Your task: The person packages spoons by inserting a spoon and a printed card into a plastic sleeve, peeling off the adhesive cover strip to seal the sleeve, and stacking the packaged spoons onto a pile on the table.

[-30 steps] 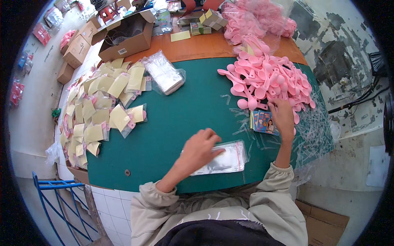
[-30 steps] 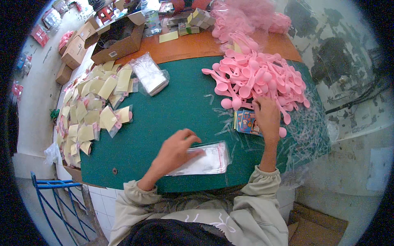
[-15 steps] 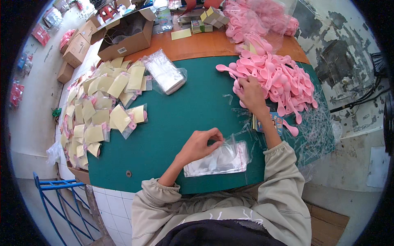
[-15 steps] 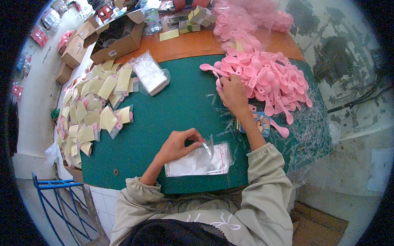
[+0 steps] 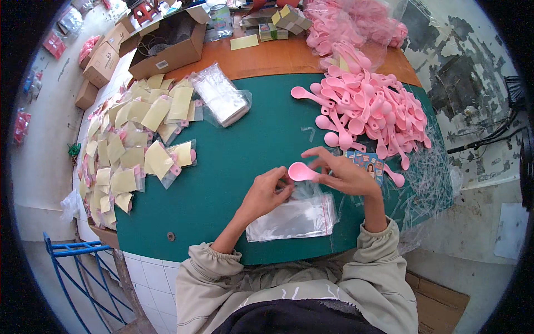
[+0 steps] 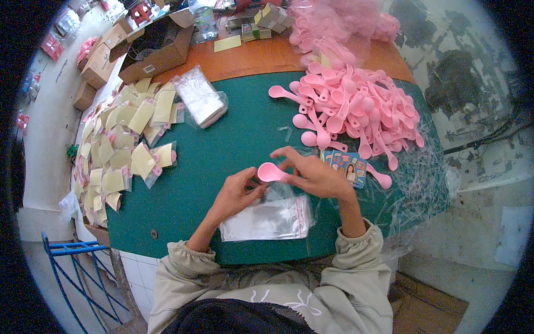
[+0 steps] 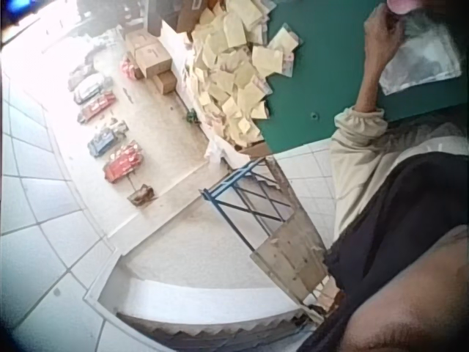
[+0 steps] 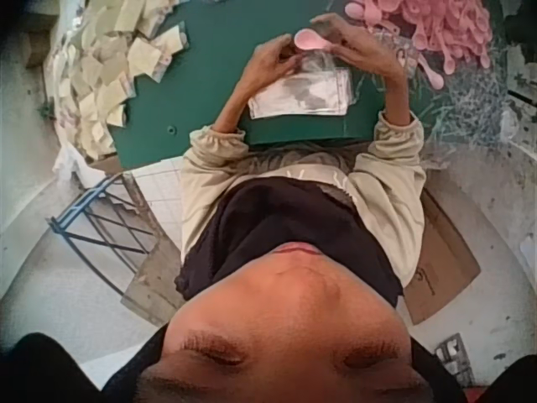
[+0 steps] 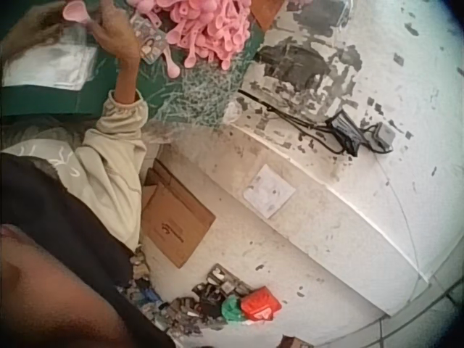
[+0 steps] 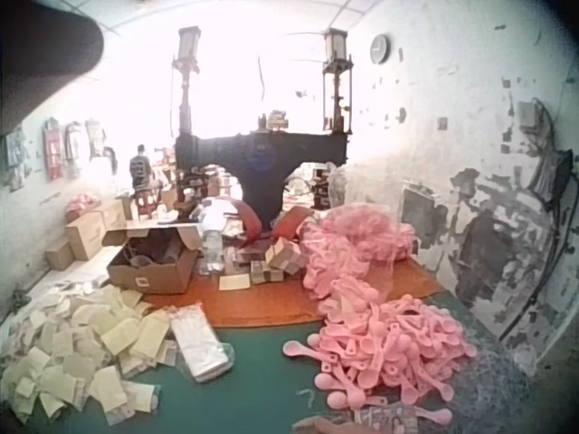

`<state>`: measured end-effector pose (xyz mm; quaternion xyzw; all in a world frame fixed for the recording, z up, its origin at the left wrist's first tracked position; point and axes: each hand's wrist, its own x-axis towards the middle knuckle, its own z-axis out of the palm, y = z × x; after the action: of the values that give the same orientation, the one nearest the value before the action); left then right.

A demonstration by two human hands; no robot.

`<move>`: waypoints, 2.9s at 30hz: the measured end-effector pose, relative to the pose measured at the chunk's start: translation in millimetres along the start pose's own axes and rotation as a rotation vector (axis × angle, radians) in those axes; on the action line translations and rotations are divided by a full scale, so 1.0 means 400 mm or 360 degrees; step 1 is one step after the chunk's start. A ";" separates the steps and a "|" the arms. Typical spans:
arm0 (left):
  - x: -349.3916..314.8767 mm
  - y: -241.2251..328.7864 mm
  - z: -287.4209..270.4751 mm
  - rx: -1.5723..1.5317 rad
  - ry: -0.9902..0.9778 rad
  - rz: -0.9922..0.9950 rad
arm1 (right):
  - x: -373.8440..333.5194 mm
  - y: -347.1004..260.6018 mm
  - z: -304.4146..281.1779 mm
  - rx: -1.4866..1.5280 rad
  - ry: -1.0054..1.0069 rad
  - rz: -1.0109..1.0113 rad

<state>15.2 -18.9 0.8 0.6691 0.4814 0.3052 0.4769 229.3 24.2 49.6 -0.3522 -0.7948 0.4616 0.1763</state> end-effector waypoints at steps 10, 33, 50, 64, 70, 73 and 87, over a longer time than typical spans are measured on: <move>-0.004 -0.024 -0.068 -0.0728 -0.0673 0.0059 | -0.006 0.011 -0.031 -0.0173 0.0013 0.0376; 0.066 -0.040 -0.093 -0.0836 0.0249 -0.0447 | 0.054 0.052 0.033 0.0398 0.0726 0.0015; 0.050 -0.047 -0.051 -0.0584 -0.0206 -0.0273 | 0.068 0.025 0.084 0.0607 0.0899 0.0182; 0.051 -0.022 -0.043 -0.0887 0.0004 -0.0396 | 0.061 0.015 0.078 -0.0114 0.0713 -0.0236; 0.044 -0.004 -0.037 -0.0911 0.0113 -0.0343 | 0.046 -0.017 0.065 -0.0222 0.0611 -0.0217; 0.039 0.010 -0.036 -0.0958 0.0133 -0.0348 | 0.038 -0.022 0.060 -0.0113 0.0604 -0.0189; 0.029 0.052 -0.056 -0.0983 -0.0137 -0.0279 | -0.190 0.006 -0.177 0.0368 0.0604 -0.0166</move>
<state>7.3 -1.9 27.6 0.4608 0.4013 0.3661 0.7018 325.7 13.2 87.1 -0.3687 -0.7062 0.4655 0.3855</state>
